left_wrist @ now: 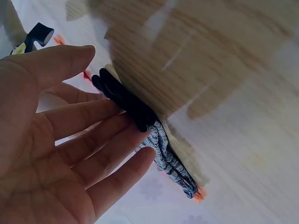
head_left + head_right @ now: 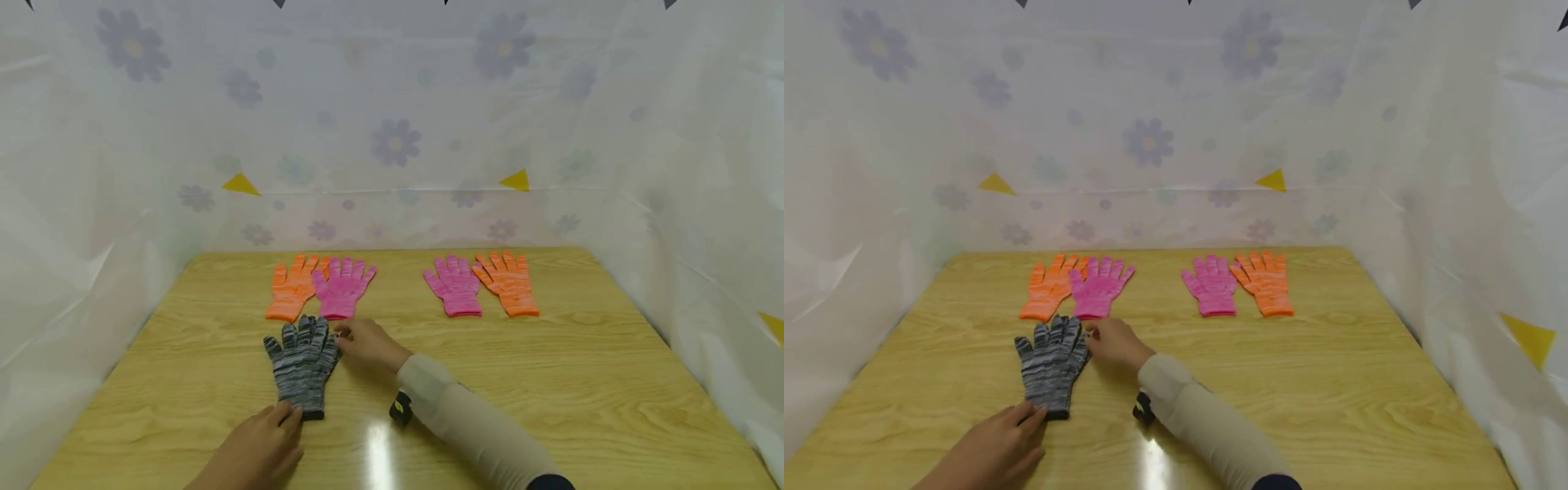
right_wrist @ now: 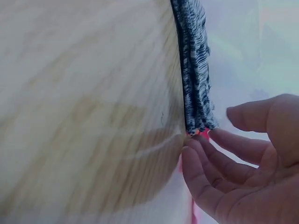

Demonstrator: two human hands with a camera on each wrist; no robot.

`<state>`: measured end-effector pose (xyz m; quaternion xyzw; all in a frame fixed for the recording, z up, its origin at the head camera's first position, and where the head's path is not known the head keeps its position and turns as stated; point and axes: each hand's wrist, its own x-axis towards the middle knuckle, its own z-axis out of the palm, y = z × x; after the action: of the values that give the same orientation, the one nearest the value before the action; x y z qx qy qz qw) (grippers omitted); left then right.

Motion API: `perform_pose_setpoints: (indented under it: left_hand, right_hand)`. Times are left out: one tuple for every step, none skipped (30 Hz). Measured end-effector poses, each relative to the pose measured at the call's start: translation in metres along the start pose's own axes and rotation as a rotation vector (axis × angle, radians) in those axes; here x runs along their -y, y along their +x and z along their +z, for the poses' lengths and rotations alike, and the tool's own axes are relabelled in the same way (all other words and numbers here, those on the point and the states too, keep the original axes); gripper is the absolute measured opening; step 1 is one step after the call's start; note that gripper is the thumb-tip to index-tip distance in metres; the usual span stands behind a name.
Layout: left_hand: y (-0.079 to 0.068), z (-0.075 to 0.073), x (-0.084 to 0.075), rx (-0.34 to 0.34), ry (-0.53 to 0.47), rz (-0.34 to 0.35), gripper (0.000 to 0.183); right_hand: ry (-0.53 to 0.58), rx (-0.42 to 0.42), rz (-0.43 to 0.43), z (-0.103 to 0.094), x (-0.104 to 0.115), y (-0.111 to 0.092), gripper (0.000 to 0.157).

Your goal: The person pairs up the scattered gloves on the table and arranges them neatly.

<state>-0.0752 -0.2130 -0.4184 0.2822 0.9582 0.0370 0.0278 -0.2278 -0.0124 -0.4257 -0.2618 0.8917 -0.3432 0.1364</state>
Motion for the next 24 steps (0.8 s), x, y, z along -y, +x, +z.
perform_pose_setpoints:
  left_hand:
    - [0.000, 0.000, 0.000, -0.004, 0.000, 0.000, 0.053]
    - [0.000, 0.000, 0.000, -0.001, 0.000, -0.001, 0.053]
    - [0.000, -0.001, 0.000, 0.003, 0.000, -0.007, 0.053]
    - [0.000, -0.001, 0.000, 0.005, -0.001, -0.011, 0.053]
    - [0.000, -0.001, 0.000, 0.003, -0.002, -0.013, 0.053]
    - [-0.001, -0.001, 0.000, 0.004, -0.004, -0.016, 0.053]
    - [-0.001, -0.001, -0.001, 0.001, -0.004, -0.018, 0.053]
    - [-0.001, -0.001, -0.001, 0.002, -0.008, -0.022, 0.053]
    - [-0.001, -0.001, -0.001, -0.004, -0.009, -0.023, 0.053]
    - [-0.002, -0.001, -0.001, -0.010, -0.011, -0.023, 0.053]
    - [-0.002, -0.002, -0.001, -0.015, -0.012, -0.022, 0.053]
    - [-0.002, -0.002, -0.001, -0.016, -0.016, -0.026, 0.053]
    - [-0.002, -0.002, -0.001, -0.014, -0.021, -0.031, 0.053]
    - [-0.002, -0.002, -0.001, -0.011, -0.026, -0.034, 0.053]
    - [-0.002, -0.002, -0.001, -0.007, -0.029, -0.037, 0.053]
    - [-0.002, -0.001, -0.001, -0.004, -0.033, -0.038, 0.053]
    - [-0.001, -0.001, -0.001, -0.004, -0.034, -0.037, 0.053]
    - [-0.001, 0.000, -0.001, -0.005, -0.033, -0.035, 0.053]
    - [-0.002, 0.000, -0.001, -0.012, -0.027, -0.028, 0.052]
    - [-0.002, 0.001, 0.000, -0.024, -0.019, -0.018, 0.052]
    - [-0.002, 0.002, 0.000, -0.034, -0.013, -0.008, 0.052]
    - [-0.002, 0.002, 0.000, -0.056, -0.004, 0.006, 0.051]
    - [-0.003, 0.003, 0.000, -0.079, 0.006, 0.021, 0.051]
    - [-0.003, 0.003, 0.001, -0.097, 0.011, 0.033, 0.050]
  right_hand:
    - [-0.001, -0.011, 0.004, 0.000, 0.000, 0.002, 0.033]
    - [-0.002, -0.021, 0.009, 0.001, 0.000, 0.004, 0.031]
    - [-0.001, -0.027, 0.015, 0.001, 0.001, 0.005, 0.030]
    - [0.002, -0.031, 0.018, 0.001, 0.001, 0.007, 0.028]
    - [-0.003, -0.037, 0.017, 0.001, 0.001, 0.008, 0.025]
    - [-0.013, -0.046, 0.011, 0.001, 0.001, 0.010, 0.021]
    - [-0.025, -0.056, 0.005, 0.001, 0.002, 0.011, 0.018]
    - [-0.035, -0.068, -0.002, 0.002, 0.002, 0.012, 0.014]
    - [-0.043, -0.081, -0.011, 0.003, 0.001, 0.013, 0.012]
    - [-0.053, -0.094, -0.018, 0.003, 0.001, 0.014, 0.010]
    - [-0.059, -0.104, -0.023, 0.004, 0.001, 0.015, 0.009]
    - [-0.062, -0.109, -0.027, 0.004, 0.001, 0.015, 0.010]
    - [-0.062, -0.110, -0.025, 0.004, 0.001, 0.016, 0.010]
    - [-0.059, -0.106, -0.021, 0.004, 0.001, 0.016, 0.011]
    - [-0.060, -0.102, -0.020, 0.004, 0.001, 0.017, 0.011]
    - [-0.060, -0.096, -0.013, 0.004, 0.001, 0.017, 0.009]
    - [-0.062, -0.089, -0.004, 0.004, 0.001, 0.017, 0.007]
    - [-0.066, -0.084, 0.006, 0.004, 0.001, 0.017, 0.006]
    - [-0.076, -0.080, 0.014, 0.005, 0.001, 0.017, 0.007]
    - [-0.093, -0.077, 0.020, 0.005, 0.001, 0.017, 0.009]
    - [-0.112, -0.076, 0.022, 0.005, 0.001, 0.016, 0.010]
    - [-0.132, -0.074, 0.025, 0.005, 0.001, 0.016, 0.008]
    - [-0.154, -0.072, 0.026, 0.005, 0.001, 0.016, 0.006]
    - [-0.166, -0.069, 0.026, 0.005, 0.002, 0.016, 0.007]
